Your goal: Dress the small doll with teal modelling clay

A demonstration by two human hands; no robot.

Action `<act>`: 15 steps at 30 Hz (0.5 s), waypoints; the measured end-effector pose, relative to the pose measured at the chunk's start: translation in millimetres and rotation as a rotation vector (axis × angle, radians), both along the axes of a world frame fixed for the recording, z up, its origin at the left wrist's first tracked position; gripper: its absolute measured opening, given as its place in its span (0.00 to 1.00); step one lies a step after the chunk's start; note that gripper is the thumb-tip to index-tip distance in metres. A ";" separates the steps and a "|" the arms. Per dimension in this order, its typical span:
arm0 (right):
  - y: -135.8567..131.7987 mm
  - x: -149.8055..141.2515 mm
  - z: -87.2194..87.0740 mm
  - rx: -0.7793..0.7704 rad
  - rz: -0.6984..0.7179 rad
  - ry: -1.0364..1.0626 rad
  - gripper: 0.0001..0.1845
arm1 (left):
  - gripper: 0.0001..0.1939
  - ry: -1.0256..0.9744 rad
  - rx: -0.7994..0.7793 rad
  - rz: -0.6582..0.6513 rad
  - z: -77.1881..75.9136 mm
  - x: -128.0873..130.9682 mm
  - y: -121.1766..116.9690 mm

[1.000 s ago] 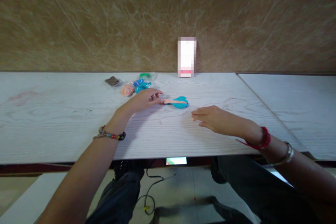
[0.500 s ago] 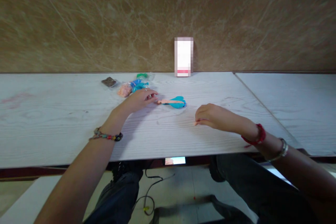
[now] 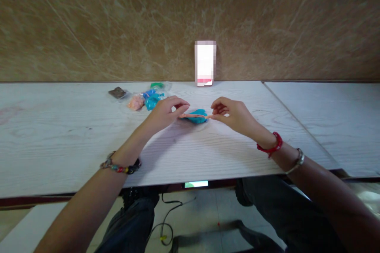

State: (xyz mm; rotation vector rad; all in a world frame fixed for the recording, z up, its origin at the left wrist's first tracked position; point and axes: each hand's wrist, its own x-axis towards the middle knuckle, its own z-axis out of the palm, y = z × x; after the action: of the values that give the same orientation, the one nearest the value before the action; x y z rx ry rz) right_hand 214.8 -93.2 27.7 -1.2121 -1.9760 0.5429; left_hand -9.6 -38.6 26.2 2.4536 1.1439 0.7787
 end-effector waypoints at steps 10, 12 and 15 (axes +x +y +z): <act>1.1 -19.0 -1.7 0.312 0.005 -0.149 0.07 | 0.08 -0.108 -0.169 -0.109 -0.5 24.9 -19.0; 4.0 -17.4 -6.0 0.377 0.009 -0.165 0.07 | 0.09 -0.146 -0.194 -0.129 -1.7 24.2 -18.2; 8.2 -16.4 -10.5 0.416 0.022 -0.193 0.09 | 0.09 -0.201 -0.206 -0.149 -3.2 25.2 -18.7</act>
State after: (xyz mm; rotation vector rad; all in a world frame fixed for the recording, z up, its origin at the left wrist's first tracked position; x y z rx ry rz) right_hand 198.4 -85.0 17.1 -1.0091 -2.1282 0.0156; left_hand 15.6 -57.4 23.0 2.2054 0.9080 0.7996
